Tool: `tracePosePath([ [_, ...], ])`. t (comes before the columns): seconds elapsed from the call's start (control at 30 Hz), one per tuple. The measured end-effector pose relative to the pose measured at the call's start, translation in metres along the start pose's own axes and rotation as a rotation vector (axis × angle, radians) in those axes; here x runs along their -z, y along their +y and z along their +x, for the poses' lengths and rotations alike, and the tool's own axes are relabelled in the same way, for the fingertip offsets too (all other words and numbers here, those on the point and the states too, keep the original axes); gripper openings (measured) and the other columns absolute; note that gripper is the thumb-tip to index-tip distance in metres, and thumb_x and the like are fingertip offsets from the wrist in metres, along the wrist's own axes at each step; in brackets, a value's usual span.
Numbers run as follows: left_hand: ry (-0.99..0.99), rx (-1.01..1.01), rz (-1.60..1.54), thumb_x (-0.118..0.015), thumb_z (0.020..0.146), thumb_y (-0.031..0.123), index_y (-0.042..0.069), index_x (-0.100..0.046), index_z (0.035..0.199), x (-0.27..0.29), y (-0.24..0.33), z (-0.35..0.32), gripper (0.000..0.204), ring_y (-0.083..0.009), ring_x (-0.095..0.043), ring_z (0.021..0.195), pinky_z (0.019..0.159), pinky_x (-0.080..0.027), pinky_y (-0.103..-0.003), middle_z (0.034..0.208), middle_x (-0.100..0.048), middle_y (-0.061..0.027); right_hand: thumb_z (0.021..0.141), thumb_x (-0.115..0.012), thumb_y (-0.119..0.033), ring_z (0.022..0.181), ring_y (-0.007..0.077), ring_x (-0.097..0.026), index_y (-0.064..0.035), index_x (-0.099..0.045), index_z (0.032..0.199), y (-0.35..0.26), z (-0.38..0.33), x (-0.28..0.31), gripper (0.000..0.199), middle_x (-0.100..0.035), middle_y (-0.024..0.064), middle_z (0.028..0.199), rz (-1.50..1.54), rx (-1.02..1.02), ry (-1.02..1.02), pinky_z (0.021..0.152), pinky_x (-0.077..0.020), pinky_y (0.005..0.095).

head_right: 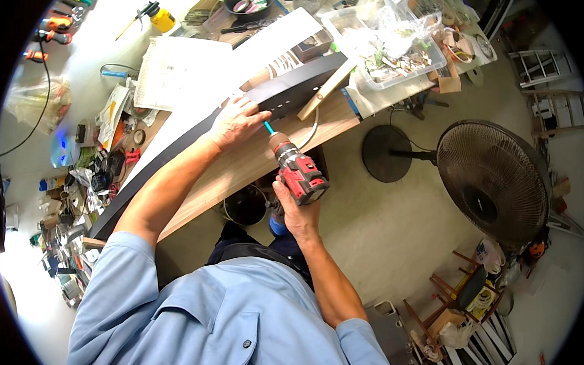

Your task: The person secures a black electronic component into a waist-mounted pouch. They then measure a long white fixture on a workbench using a tape measure. Finally, they use a cordless drill to fasten a black strip onto the white fixture.

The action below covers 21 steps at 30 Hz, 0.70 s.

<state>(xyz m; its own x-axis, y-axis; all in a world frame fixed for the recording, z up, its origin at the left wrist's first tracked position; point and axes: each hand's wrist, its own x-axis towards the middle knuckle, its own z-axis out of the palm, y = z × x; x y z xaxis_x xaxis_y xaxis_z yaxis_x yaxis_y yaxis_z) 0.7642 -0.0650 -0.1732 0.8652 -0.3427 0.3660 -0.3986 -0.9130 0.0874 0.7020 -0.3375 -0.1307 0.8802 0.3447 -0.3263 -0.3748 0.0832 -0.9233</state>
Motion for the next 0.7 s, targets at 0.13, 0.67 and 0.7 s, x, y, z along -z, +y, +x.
tracePosePath([
  [0.13,0.081,0.051,-0.111,-0.073,0.090,0.024,0.011,-0.071,0.102,-0.004,0.000,-0.003,0.018,-0.0254,-0.061,0.088,0.085,-0.046,-0.041,0.084,-0.057,-0.0054,0.096,-0.074,-0.013,0.082,0.0121,-0.065,0.0003,-0.066,0.121,-0.004,-0.004,-0.003,0.030,-0.072,0.0081,0.104,-0.030,0.058,0.006,0.074,-0.0553,0.0282],
  [0.67,0.868,1.728,-1.640,-0.046,0.110,0.026,0.009,-0.053,0.097,0.098,0.126,-0.217,0.023,-0.0090,-0.038,0.063,0.057,-0.037,-0.025,0.075,-0.042,0.0037,0.098,-0.069,-0.017,0.078,0.0110,-0.064,-0.0034,-0.063,0.122,-0.002,-0.074,0.030,0.028,-0.072,0.0096,0.104,-0.237,-0.106,0.065,0.070,-0.0544,0.0276],
  [0.7,0.882,1.806,-1.731,-0.047,0.110,0.025,0.008,-0.055,0.099,0.100,0.135,-0.244,0.022,-0.0097,-0.041,0.066,0.059,-0.040,-0.026,0.078,-0.045,0.0023,0.098,-0.069,-0.017,0.078,0.0112,-0.064,-0.0036,-0.064,0.121,0.004,-0.078,0.030,0.027,-0.071,0.0092,0.103,-0.251,-0.098,0.059,0.071,-0.0542,0.0275],
])
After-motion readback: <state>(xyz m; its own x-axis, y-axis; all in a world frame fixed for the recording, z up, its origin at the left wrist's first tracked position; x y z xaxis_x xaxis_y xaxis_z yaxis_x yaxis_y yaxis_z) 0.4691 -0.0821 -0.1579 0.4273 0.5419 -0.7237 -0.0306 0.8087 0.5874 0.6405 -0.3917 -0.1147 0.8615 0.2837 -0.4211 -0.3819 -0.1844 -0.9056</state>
